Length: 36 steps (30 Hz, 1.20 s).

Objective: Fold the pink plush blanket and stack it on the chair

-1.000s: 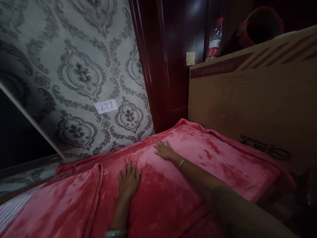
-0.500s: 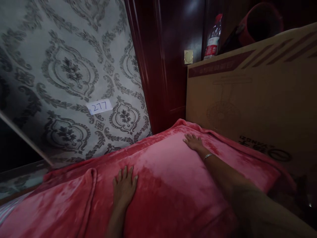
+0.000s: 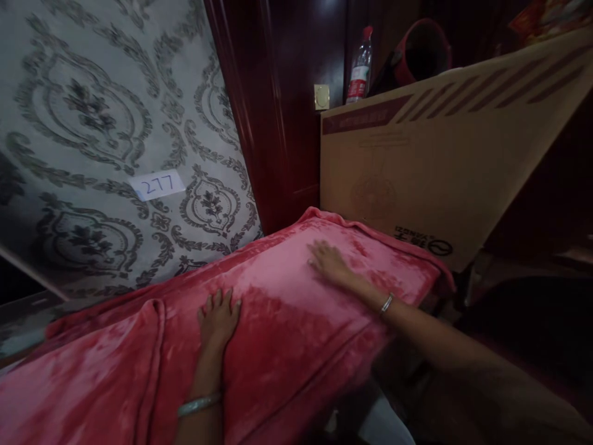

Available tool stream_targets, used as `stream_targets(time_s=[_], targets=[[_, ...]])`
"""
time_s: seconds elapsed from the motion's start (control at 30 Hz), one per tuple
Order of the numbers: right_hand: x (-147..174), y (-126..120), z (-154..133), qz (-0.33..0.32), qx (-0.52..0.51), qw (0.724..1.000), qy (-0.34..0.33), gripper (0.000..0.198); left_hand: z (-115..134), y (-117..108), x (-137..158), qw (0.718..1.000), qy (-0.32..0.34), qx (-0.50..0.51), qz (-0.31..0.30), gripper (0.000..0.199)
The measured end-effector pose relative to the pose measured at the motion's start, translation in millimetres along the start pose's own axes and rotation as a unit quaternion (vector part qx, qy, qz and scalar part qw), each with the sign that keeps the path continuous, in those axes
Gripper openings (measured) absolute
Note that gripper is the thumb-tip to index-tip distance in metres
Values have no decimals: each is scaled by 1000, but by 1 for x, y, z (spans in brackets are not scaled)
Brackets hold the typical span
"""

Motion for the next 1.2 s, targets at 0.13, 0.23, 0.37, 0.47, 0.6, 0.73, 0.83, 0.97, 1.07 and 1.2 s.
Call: stream_targets(time_s=[0.13, 0.23, 0.37, 0.47, 0.6, 0.73, 0.83, 0.97, 1.07, 1.2], targets=[[57, 36, -93, -9, -29, 972, -234, 66, 2, -2, 0, 1000, 5, 4, 11, 57], [83, 50, -84, -16, -24, 972, -233, 64, 2, -3, 0, 1000, 0, 0, 6, 57], [95, 36, 6, -10, 33, 996, -78, 62, 3, -5, 1, 1000, 3, 6, 12, 57], [111, 20, 81, -13, 76, 995, 60, 60, 4, -6, 1, 1000, 7, 7, 15, 56], [137, 6, 133, -5, 93, 982, 165, 57, 4, -7, 3, 1000, 5, -1, 17, 57], [129, -3, 113, 31, 101, 985, 138, 59, 5, -9, 4, 1000, 2, -4, 18, 57], [101, 3, 69, 38, 65, 997, 34, 61, 4, -7, 3, 1000, 1, -12, 18, 56], [71, 21, 41, 19, 51, 997, -48, 61, 2, -3, 0, 999, -3, -27, 22, 56], [67, 26, 65, 20, 58, 998, -9, 60, 0, 0, -1, 999, -7, -35, 17, 56], [81, 17, 110, 36, 70, 995, 67, 61, 0, 2, -2, 999, -6, -32, 15, 56]])
Point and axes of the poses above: each hand's wrist, its own x-axis away from the middle knuckle, its own y-axis out of the palm, z = x × y, the point moved 8 cm from there along -x, towards the middle knuckle, and after that the axes turned 12 degrees about -y, right-handed, at the moved point
